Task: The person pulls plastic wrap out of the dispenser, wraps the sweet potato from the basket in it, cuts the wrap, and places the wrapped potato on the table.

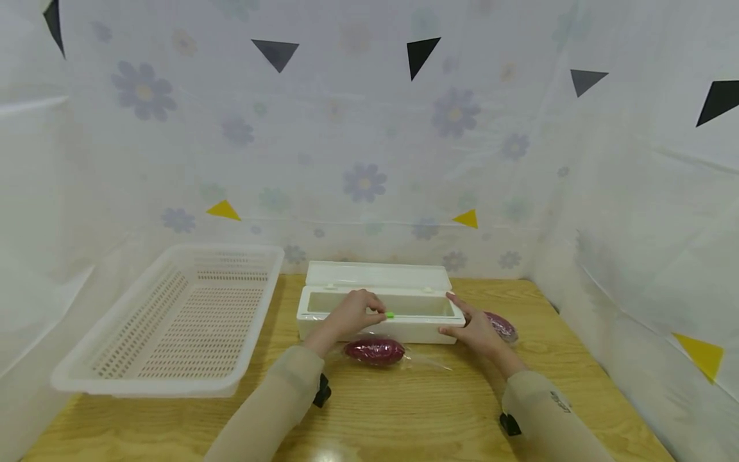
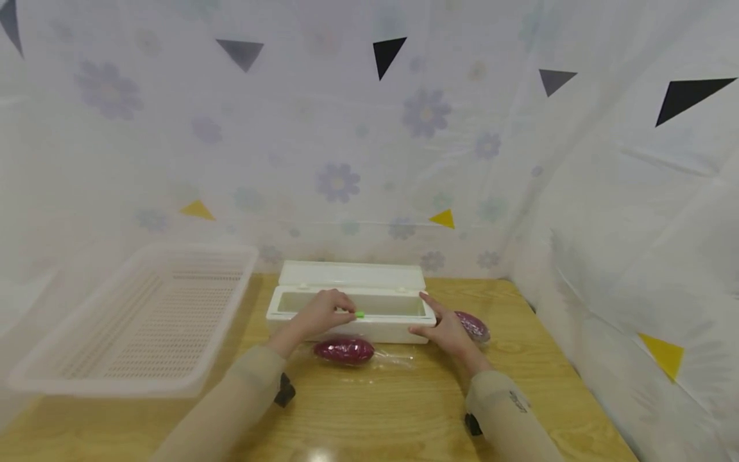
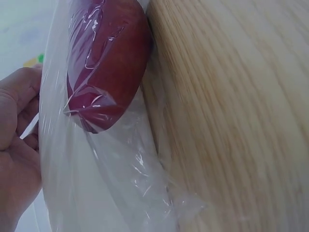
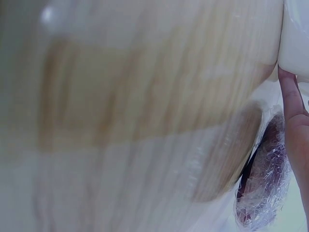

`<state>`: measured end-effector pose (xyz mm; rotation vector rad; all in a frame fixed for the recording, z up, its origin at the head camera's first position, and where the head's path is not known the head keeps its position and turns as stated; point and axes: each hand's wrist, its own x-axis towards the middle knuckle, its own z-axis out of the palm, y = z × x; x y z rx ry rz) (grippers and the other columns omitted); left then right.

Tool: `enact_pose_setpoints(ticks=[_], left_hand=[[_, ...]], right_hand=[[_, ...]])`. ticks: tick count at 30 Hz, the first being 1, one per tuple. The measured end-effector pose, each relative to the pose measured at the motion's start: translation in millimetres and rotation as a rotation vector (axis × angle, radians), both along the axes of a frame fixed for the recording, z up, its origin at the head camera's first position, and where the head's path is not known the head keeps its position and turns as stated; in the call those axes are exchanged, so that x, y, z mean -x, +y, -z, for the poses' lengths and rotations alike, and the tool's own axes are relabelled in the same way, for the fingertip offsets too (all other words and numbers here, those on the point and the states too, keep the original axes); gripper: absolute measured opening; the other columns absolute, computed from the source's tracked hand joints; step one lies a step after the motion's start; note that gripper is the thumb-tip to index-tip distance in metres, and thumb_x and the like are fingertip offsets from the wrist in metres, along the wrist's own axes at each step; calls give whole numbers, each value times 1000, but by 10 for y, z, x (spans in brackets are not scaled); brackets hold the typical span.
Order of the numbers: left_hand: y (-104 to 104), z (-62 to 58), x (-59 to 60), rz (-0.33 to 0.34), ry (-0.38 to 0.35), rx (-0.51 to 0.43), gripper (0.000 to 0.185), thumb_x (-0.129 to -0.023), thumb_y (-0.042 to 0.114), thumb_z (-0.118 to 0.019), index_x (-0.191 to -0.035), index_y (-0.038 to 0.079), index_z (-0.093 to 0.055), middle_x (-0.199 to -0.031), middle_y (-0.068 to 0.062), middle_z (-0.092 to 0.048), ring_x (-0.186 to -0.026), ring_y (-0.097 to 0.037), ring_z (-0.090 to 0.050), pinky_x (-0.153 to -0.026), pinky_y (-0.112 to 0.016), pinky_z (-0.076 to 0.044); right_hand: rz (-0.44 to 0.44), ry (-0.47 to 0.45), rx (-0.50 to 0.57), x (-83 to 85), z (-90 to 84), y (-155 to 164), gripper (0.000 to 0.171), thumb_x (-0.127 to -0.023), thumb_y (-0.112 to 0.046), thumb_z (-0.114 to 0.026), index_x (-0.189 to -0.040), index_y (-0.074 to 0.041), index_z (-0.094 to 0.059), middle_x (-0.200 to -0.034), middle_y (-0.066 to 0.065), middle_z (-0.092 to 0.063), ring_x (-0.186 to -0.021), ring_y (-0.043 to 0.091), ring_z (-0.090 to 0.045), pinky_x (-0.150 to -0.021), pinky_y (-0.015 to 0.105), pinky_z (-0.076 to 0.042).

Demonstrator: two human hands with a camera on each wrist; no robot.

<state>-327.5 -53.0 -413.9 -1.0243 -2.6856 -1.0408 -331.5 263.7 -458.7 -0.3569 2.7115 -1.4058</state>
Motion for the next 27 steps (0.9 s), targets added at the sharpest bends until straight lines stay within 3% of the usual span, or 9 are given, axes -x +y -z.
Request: enact_pose_setpoints(ticks=[12, 23, 27], left_hand=[[-82, 45, 15, -30, -14, -7, 13, -87, 17, -68, -94, 9, -74, -96, -2, -71, -87, -15, -59, -74, -24, -50], [-203, 42, 14, 13, 37, 9, 13, -88, 15, -67, -95, 7, -75, -97, -5, -70, -89, -18, -63, -78, -30, -52], [-294, 35, 0, -8, 35, 10, 12, -89, 16, -66, -94, 9, -75, -97, -4, -70, -89, -17, -62, -77, -30, -52]], right_hand=[[4, -2, -23, -14, -16, -8, 87, -77, -41, -76, -148, -34, -26, -51, -3, -36, -42, 11, -30, -44, 29, -36], [15, -6, -34, 7, 6, -4, 90, -73, -45, -77, -147, -38, -27, -52, -4, -36, -43, 11, -29, -44, 27, -36], [8, -3, -41, 3, -8, 9, 90, -75, -44, -76, -148, -37, -25, -53, -2, -38, -44, 12, -31, -46, 29, -37]])
